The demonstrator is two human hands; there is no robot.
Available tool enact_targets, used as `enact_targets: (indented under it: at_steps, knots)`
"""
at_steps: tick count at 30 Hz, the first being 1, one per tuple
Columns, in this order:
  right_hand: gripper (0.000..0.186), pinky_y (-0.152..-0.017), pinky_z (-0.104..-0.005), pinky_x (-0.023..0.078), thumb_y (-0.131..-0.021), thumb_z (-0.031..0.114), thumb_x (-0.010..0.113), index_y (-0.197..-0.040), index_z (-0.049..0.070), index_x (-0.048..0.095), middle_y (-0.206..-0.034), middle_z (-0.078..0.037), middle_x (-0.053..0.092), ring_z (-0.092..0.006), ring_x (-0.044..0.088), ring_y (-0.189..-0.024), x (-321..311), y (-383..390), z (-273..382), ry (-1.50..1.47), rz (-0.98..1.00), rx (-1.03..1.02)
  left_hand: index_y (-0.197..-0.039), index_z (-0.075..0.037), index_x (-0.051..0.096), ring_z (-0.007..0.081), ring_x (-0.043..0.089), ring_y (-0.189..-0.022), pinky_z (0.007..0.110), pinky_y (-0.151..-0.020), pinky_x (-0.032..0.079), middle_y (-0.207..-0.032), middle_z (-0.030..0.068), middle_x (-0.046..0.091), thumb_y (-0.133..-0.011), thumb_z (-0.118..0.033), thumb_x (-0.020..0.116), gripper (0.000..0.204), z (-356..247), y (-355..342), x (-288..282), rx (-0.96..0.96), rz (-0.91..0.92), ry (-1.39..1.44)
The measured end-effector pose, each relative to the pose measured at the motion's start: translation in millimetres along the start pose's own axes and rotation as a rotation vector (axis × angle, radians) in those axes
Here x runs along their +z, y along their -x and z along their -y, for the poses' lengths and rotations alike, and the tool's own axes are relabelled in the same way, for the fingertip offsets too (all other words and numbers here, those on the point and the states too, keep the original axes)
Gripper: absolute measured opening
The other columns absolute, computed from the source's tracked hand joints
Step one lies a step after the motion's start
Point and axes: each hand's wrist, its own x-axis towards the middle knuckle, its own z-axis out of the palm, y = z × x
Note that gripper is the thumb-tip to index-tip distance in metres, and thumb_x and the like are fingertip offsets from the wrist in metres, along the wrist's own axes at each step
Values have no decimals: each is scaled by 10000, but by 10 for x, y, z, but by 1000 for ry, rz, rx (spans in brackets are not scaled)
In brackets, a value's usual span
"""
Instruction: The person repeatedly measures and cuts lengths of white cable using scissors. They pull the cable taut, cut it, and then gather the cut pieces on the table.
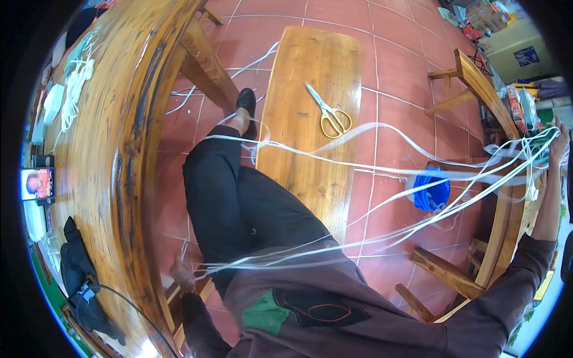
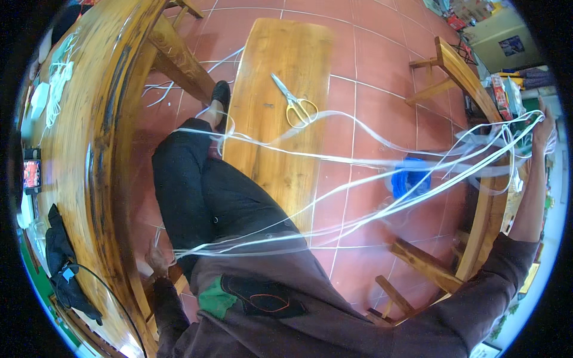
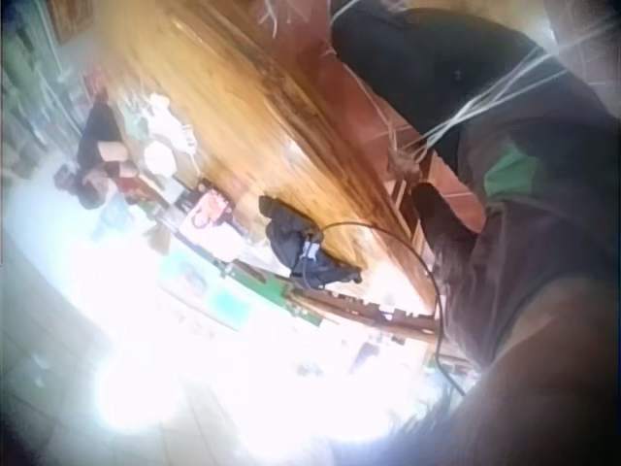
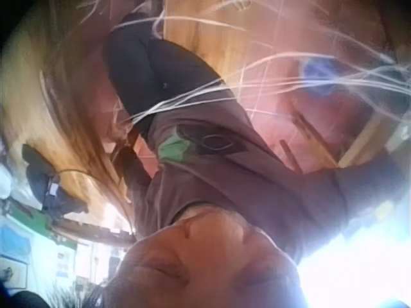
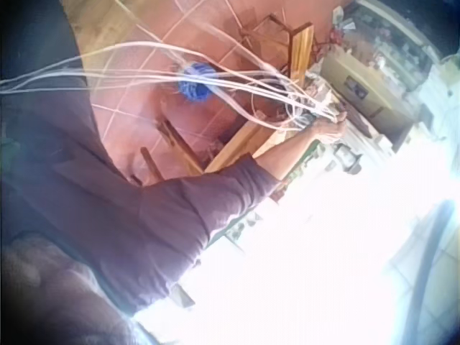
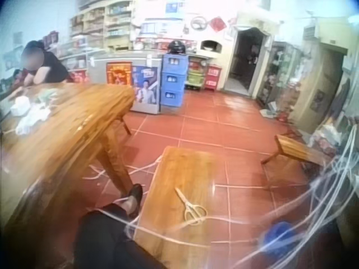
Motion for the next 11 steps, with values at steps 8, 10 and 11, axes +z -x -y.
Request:
enact_targets:
  at_steps: [8, 10, 11]
  knots:
    - [341, -622, -280, 444, -844, 246, 498, -1112, 44, 557, -818, -96, 607, -144, 564, -708, 154, 463, -655, -292, -56, 616, -943, -77, 527, 357, 577, -608, 465, -544, 425, -652, 188, 571, -835, -162, 450, 157, 146, 203, 319, -230, 16, -81]
    - [338, -657, -288, 457, -835, 255, 493, -1096, 52, 563, -846, -111, 617, -168, 584, -743, 258, 532, -247, -431, -205, 469, -907, -75, 514, 352, 584, -618, 461, -552, 432, -655, 181, 577, -856, -214, 448, 162, -307, 118, 174, -230, -8, 39]
    - [334, -677, -301, 462, -819, 251, 502, -1094, 72, 565, -864, -123, 620, -191, 594, -761, 198, 615, -95, -421, -241, 396, -907, -75, 514, 352, 584, -618, 461, -552, 432, -655, 181, 577, -856, -214, 448, 162, -68, 284, 59, -188, -2, 52]
